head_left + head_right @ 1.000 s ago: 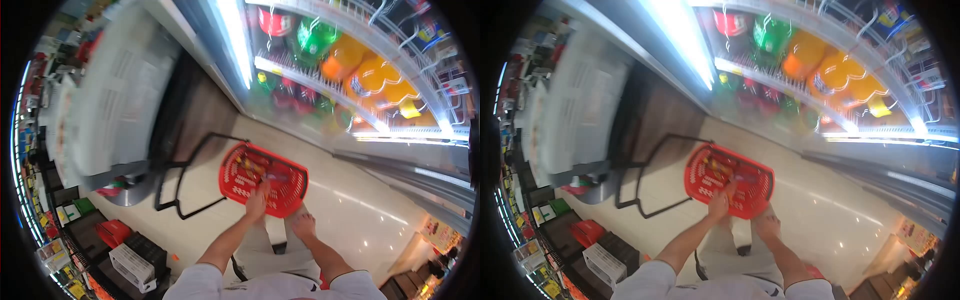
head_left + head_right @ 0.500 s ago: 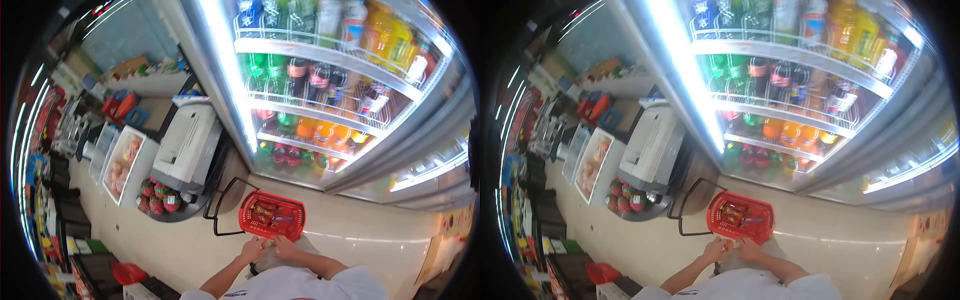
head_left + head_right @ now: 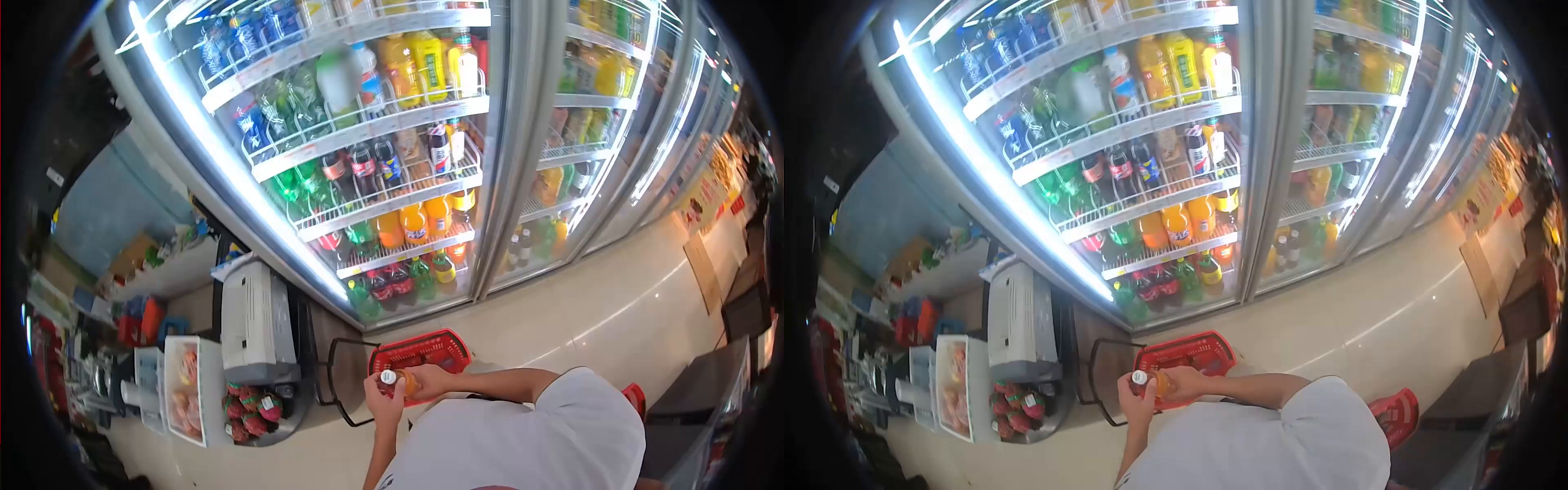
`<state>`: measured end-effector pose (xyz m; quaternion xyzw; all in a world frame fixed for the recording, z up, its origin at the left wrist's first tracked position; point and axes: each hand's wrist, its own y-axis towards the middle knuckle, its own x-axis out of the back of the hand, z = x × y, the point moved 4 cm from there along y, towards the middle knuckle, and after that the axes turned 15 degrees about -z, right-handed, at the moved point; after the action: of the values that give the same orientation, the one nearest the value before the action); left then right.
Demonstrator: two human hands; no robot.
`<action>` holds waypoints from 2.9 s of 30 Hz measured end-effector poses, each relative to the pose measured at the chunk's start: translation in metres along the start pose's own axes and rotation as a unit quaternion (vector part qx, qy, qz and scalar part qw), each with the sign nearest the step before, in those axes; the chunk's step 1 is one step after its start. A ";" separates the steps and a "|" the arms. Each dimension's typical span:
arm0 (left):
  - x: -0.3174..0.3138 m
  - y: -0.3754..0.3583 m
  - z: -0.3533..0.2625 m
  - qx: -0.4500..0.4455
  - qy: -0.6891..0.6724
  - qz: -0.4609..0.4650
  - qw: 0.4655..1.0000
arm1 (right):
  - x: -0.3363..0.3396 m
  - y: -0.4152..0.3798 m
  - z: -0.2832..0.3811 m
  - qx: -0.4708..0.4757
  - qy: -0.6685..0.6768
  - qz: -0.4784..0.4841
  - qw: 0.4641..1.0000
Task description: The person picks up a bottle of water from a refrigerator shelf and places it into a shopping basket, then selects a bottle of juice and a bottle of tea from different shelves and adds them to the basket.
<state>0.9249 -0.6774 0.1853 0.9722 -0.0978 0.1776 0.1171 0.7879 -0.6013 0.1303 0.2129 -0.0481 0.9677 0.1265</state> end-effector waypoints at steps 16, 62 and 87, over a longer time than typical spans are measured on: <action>-0.043 -0.008 -0.008 0.050 -0.240 0.058 0.968 | 0.090 -0.011 -0.008 0.041 -0.065 -0.046 0.996; -0.196 -0.120 0.088 0.134 0.236 0.027 0.962 | 0.489 -0.164 0.006 0.116 -0.085 -0.482 0.865; -0.293 -0.018 -0.184 0.447 -0.565 0.440 0.536 | 0.453 -0.477 -0.030 -0.039 -0.147 -0.833 0.532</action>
<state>0.6003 -0.5684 0.2413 0.6310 -0.4666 -0.3590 -0.5053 0.5052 -0.0363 0.3138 0.2909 0.0957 0.3768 0.8742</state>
